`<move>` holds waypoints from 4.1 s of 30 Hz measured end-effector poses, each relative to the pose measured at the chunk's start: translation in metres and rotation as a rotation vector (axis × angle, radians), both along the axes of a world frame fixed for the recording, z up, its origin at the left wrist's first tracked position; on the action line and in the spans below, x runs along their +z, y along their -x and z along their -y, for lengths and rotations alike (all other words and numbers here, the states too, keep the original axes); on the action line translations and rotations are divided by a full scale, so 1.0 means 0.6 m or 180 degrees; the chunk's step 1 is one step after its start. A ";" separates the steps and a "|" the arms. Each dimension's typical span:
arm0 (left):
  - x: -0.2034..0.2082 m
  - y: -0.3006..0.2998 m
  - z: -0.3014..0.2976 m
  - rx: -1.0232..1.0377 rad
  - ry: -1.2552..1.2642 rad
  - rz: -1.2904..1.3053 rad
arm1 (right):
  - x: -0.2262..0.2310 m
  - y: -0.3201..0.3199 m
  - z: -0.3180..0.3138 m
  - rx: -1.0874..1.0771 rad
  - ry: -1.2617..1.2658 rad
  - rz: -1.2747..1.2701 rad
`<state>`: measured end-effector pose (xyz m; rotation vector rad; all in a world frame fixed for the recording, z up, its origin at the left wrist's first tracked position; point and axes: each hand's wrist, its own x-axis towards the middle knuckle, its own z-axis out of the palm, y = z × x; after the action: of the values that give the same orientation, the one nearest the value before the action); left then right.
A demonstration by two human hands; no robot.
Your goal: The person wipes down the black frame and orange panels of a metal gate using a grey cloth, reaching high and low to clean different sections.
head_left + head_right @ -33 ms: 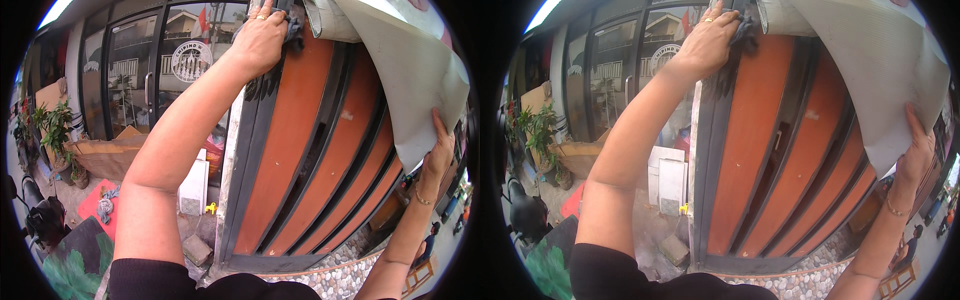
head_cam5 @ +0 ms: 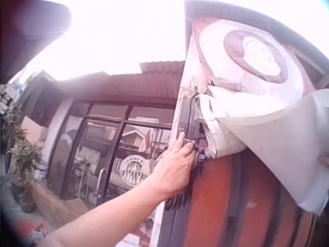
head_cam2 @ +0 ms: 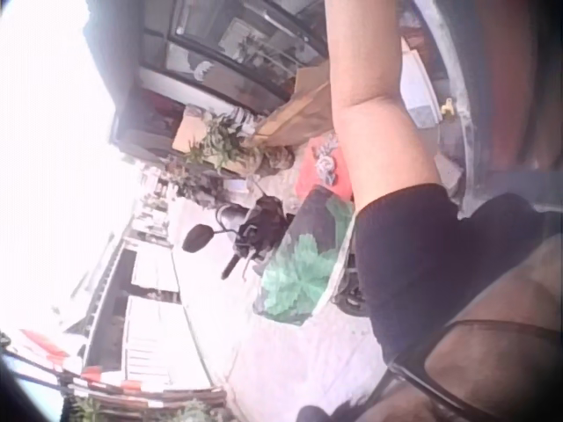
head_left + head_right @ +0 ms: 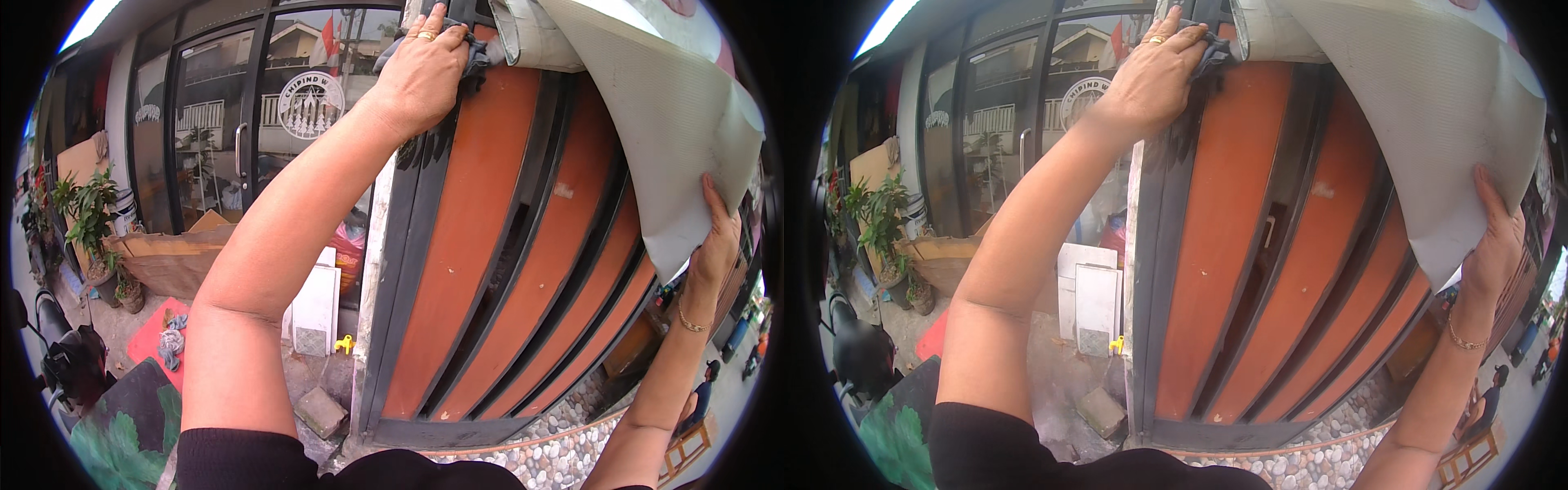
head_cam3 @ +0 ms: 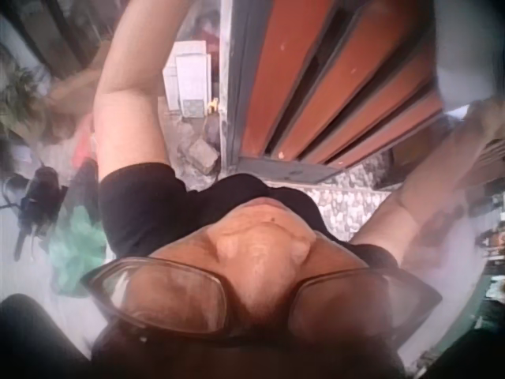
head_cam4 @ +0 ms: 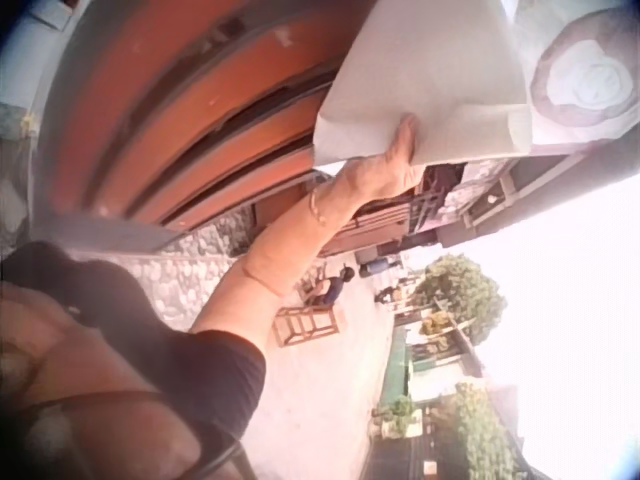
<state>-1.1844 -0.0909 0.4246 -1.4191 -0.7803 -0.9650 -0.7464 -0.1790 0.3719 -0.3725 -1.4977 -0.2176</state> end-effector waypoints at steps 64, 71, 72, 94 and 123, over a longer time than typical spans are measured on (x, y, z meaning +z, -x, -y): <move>-0.466 -0.014 0.038 -0.0806 0.0016 0.1157 | -0.066 0.088 -0.057 0.0073 0.0095 -0.0250; -0.256 -0.011 0.022 -0.1107 -0.0685 0.1997 | -0.048 0.077 -0.034 -0.0402 0.0083 -0.0055; -0.214 -0.015 0.010 -0.0913 -0.0847 0.1901 | -0.050 0.077 -0.035 -0.0428 0.0105 -0.0046; -0.217 -0.088 -0.021 -0.0453 -0.0284 0.1016 | -0.063 0.111 -0.038 -0.0311 0.0065 0.0056; -0.294 -0.107 0.003 0.0798 0.0300 0.1583 | -0.068 0.043 -0.031 -0.1119 -0.0854 0.0911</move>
<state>-1.1205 -0.0925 0.2481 -1.1320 -1.3522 -1.1072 -0.7720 -0.1607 0.3311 -0.3975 -1.6494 -0.7699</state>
